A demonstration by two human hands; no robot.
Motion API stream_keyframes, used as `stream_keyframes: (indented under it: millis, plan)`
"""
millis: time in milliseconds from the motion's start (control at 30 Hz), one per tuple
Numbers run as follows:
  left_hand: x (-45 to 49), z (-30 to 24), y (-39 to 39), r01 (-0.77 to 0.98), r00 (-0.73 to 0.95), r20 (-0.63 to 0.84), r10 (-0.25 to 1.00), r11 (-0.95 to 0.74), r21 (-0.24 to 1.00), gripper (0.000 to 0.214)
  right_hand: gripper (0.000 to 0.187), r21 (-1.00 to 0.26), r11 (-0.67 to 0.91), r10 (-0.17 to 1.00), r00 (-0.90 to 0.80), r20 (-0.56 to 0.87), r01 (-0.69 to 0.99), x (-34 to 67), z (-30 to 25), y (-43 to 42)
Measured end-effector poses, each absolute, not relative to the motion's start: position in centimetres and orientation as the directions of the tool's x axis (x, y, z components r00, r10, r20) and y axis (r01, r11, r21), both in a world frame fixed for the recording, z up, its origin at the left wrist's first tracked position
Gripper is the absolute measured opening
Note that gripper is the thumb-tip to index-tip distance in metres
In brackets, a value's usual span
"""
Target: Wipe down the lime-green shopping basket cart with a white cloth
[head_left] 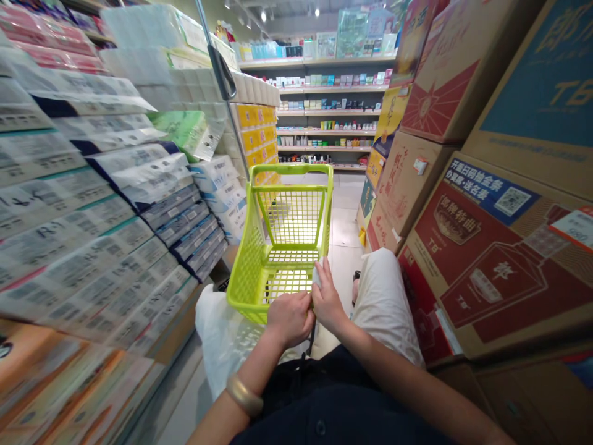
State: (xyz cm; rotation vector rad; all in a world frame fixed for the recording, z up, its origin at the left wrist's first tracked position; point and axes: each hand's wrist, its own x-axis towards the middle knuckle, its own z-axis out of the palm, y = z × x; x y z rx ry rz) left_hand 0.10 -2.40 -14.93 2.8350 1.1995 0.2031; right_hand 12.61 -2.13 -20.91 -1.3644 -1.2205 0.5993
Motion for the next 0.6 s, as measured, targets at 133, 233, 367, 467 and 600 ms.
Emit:
stream_keyframes:
  millis: [133, 233, 367, 467, 600]
  plan:
    - [0.2, -14.8, -2.5, 0.715, 0.688, 0.088, 0.721, -0.693, 0.090, 0.028, 0.066, -0.947, 0.147, 0.901, 0.356, 0.247, 0.285, 14.7, -19.3, 2.3]
    - [0.4, -14.8, -2.4, 0.708, 0.690, 0.109, 0.715, -0.699, 0.105, 0.035, 0.068, -0.964, 0.096, 0.903, 0.386, 0.190, 0.249, 16.3, -17.9, 5.6]
    - [0.6, -15.0, -2.3, 0.711, 0.686, 0.110, 0.719, -0.695, 0.105, 0.036, 0.066, -0.963, 0.132, 0.890, 0.399, 0.220, 0.237, 16.2, -18.1, 5.2]
    - [0.5, -15.0, -2.4, 0.717, 0.684, 0.097, 0.723, -0.691, 0.098, 0.028, 0.063, -0.951, 0.170, 0.900, 0.352, 0.257, 0.259, 14.5, -19.5, 1.3]
    - [0.3, -15.0, -2.5, 0.704, 0.691, 0.112, 0.715, -0.700, 0.122, 0.021, 0.061, -0.945, 0.189, 0.907, 0.322, 0.272, 0.266, 12.0, -20.9, -4.0]
